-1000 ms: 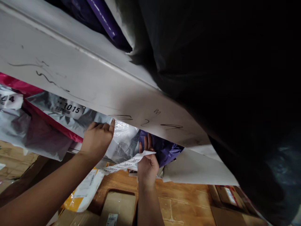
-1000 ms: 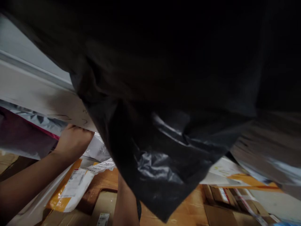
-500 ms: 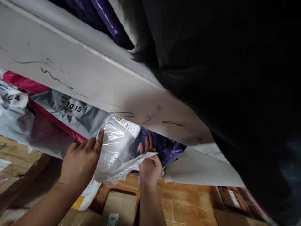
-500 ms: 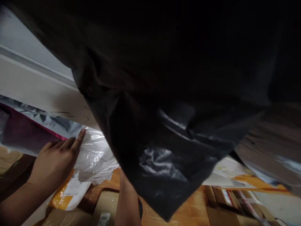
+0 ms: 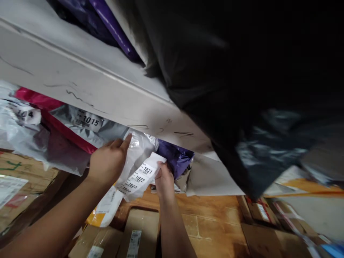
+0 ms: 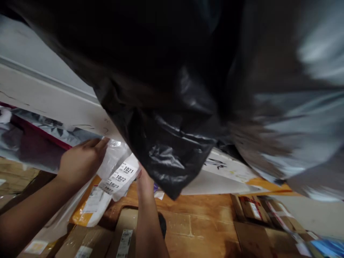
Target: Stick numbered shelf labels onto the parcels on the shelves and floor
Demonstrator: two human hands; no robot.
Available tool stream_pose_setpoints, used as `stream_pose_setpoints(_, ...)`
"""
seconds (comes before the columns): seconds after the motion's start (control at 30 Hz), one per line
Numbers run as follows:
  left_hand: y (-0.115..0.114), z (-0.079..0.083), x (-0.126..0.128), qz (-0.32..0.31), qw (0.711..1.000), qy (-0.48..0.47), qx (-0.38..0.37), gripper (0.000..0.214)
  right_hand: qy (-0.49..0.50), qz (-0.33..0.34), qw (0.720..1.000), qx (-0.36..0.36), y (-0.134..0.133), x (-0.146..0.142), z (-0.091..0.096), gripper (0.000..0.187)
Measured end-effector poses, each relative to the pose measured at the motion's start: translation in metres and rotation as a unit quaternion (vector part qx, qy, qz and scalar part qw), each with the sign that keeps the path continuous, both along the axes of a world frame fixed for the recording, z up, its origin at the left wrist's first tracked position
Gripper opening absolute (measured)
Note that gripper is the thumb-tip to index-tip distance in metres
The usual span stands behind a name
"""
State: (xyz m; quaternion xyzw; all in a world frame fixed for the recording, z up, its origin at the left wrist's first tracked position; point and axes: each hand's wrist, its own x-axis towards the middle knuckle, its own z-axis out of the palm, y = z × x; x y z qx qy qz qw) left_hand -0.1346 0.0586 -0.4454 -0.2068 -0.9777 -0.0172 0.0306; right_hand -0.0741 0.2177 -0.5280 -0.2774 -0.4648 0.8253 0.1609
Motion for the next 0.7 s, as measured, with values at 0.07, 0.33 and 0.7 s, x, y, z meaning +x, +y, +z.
stream_pose_setpoints(0.07,0.006,0.011,-0.008,-0.032,0.999,-0.01,-0.025,0.047,-0.012,-0.03,0.998,-0.053,-0.006,-0.003,0.005,0.025)
stream_pose_setpoints(0.33,-0.015,0.016,-0.027,-0.061,0.981,-0.176,0.063,0.04,-0.018,0.024,0.997,-0.073,-0.017,-0.001,0.023,0.013)
stream_pose_setpoints(0.7,-0.017,0.012,0.057,0.04,0.89,-0.278,0.36,0.037,-0.051,0.038,0.994,-0.085,-0.044,0.012,0.034,0.031)
